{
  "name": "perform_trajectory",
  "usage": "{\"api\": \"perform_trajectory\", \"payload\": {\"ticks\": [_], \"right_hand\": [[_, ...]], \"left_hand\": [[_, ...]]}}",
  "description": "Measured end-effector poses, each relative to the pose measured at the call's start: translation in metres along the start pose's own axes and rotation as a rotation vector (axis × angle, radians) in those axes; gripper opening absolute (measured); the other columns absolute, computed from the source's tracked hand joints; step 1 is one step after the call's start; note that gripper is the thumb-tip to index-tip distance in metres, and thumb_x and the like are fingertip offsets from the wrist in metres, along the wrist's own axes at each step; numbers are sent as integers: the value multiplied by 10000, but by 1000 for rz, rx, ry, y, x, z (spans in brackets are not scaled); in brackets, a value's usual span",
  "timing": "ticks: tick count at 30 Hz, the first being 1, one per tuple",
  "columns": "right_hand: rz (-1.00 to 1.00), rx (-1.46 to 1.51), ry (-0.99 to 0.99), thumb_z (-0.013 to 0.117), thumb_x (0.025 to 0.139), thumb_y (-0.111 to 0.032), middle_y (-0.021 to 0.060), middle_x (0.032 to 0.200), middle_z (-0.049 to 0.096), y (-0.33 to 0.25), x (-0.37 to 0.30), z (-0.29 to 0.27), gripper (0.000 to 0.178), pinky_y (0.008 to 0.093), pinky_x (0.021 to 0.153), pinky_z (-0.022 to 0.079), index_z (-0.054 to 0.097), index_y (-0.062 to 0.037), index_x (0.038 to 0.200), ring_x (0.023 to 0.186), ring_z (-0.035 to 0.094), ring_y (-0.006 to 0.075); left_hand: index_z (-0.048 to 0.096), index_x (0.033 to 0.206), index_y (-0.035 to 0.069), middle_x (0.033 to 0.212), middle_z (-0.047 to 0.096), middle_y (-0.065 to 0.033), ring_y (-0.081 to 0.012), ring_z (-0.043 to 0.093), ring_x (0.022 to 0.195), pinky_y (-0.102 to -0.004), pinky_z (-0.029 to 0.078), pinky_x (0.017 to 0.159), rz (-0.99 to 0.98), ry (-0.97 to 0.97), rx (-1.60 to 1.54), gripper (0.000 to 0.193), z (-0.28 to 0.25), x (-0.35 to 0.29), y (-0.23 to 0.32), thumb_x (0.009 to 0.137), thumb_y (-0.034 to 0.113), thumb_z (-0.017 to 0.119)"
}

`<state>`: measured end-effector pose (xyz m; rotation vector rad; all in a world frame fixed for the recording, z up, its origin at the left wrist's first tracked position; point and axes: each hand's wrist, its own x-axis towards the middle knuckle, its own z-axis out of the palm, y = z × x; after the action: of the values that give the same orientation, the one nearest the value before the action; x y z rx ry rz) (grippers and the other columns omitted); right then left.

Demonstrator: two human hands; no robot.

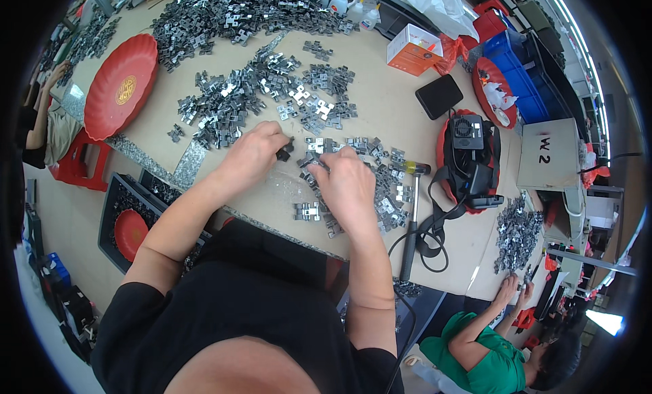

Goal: The person sorts small plastic or metal components by hand, moving them from a tray into bins.

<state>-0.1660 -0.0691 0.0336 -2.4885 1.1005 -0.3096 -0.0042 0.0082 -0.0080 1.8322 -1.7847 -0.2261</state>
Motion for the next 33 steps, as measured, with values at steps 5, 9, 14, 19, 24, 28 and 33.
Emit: {"api": "perform_trajectory", "payload": {"ticks": [5, 9, 14, 19, 24, 28, 33], "right_hand": [[3, 35, 63, 619, 655, -156, 132, 761, 556, 22, 40, -12, 168, 379, 640, 424, 608, -31, 767, 720, 550, 298], [-64, 110, -9, 655, 612, -94, 138, 795, 570, 40, 68, 3, 302, 356, 653, 434, 567, -4, 886, 725, 561, 282], [2, 280, -124, 662, 606, -68, 151, 793, 575, 50, 79, 3, 367, 345, 647, 442, 535, 7, 942, 689, 569, 266], [-251, 27, 167, 596, 717, -65, 61, 666, 539, 51, 64, -4, 230, 229, 556, 433, 524, 51, 901, 585, 513, 111], [118, 978, -168, 513, 800, -76, 67, 734, 546, 17, 23, -3, 184, 221, 503, 441, 493, 37, 944, 569, 521, 98], [175, 1208, -39, 542, 770, -28, 93, 716, 555, 0, 7, 25, 225, 210, 500, 457, 464, 90, 945, 573, 538, 113], [208, 1106, -29, 555, 760, -20, 114, 722, 572, 5, 7, 31, 266, 210, 486, 470, 465, 119, 968, 562, 551, 120]], "left_hand": [[536, 902, -12, 778, 523, -155, -305, 536, 764, -358, 445, 672, -104, -99, -55, 302, -5, -2, 5, 600, -11, 556], [519, 952, -28, 828, 574, -107, -224, 554, 681, -297, 457, 611, -344, 45, -677, 291, 10, -4, -3, 663, -63, 500], [522, 933, -57, 850, 582, -93, -121, 546, 717, -233, 442, 621, -691, 31, -1626, 211, 8, -2, 7, 732, 0, 495], [533, 908, -57, 812, 591, -104, -108, 510, 642, -217, 397, 552, -784, 93, -1827, 206, 3, 4, 13, 742, -7, 420], [553, 878, -52, 811, 593, -94, -81, 464, 586, -204, 361, 527, -860, 227, -1817, 202, 10, 6, 16, 757, 13, 404], [553, 853, -38, 763, 574, -73, -95, 466, 590, -212, 370, 531, -838, 227, -1778, 187, 12, 4, 23, 762, 1, 395], [556, 837, -43, 733, 566, -67, -90, 468, 579, -204, 366, 520, -797, 216, -1741, 177, 13, -1, 27, 756, -3, 403]]}}
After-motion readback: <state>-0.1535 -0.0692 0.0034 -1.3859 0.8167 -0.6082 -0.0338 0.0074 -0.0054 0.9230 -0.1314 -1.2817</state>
